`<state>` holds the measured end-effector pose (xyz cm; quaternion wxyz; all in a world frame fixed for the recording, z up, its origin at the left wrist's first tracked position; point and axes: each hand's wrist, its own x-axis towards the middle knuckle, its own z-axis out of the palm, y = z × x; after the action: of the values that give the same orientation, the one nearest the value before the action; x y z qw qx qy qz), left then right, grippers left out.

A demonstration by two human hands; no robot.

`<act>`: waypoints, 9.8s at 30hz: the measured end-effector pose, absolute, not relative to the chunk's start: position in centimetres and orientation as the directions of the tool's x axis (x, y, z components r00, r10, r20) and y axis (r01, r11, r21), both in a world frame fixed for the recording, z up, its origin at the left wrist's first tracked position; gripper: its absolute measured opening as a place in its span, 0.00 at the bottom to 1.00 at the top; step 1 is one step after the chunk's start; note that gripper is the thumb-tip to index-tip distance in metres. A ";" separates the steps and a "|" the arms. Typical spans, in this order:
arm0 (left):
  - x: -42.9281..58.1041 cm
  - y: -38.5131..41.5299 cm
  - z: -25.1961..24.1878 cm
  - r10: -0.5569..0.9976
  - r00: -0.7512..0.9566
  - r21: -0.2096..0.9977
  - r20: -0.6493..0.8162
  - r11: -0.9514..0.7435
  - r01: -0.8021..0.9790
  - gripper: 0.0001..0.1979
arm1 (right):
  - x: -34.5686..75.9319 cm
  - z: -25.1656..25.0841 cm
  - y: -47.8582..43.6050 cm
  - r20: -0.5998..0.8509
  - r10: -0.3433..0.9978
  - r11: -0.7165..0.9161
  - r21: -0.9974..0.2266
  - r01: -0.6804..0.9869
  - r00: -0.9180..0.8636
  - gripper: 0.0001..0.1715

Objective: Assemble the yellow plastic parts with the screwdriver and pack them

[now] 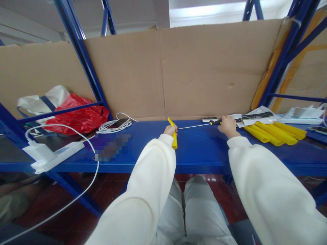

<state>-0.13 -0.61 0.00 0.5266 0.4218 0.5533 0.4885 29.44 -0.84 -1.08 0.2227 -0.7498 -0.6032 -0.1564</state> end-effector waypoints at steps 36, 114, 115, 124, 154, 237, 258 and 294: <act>0.0 -0.9 0.3 0.997 -0.074 0.959 0.024 -0.002 0.284 0.12 | 28.7 -0.2 -1.9 0.570 0.756 -0.171 -0.303 0.938 0.322 0.27; -2.0 -0.8 0.6 0.996 -0.092 0.822 -0.023 0.071 0.565 0.10 | 29.9 -0.9 -0.6 0.512 0.856 -0.013 -0.122 0.992 0.074 0.19; -2.0 -0.8 0.5 0.995 -0.095 0.825 -0.020 0.070 0.561 0.10 | 29.9 -0.9 -0.5 0.517 0.854 -0.001 -0.117 0.993 0.061 0.19; -2.1 -1.0 0.8 0.999 0.006 0.824 -0.034 0.025 0.566 0.09 | 30.4 -1.2 -0.3 0.515 0.857 0.043 -0.073 0.996 0.001 0.16; -2.5 -0.8 0.4 0.995 0.091 0.853 -0.045 -0.010 0.521 0.12 | 29.7 -0.5 -1.4 0.481 0.873 -0.030 -0.121 0.992 0.085 0.17; -2.5 -1.4 0.8 0.998 0.059 0.853 -0.037 0.001 0.522 0.11 | 29.4 -0.2 -1.6 0.349 0.928 -0.115 -0.054 0.992 0.127 0.22; -2.6 -0.9 0.6 0.998 0.044 0.849 -0.041 0.012 0.529 0.10 | 29.1 0.0 -1.8 0.423 0.900 -0.086 -0.064 0.994 0.105 0.20; -2.6 -1.0 0.6 0.997 0.061 0.840 -0.040 0.000 0.543 0.08 | 29.5 -0.3 -1.3 0.406 0.909 -0.073 -0.057 0.996 0.090 0.20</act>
<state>-2.64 -1.00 0.62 0.3603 0.6331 0.6084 0.3151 29.47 -1.33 -0.34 0.1619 -0.7201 -0.6614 -0.1333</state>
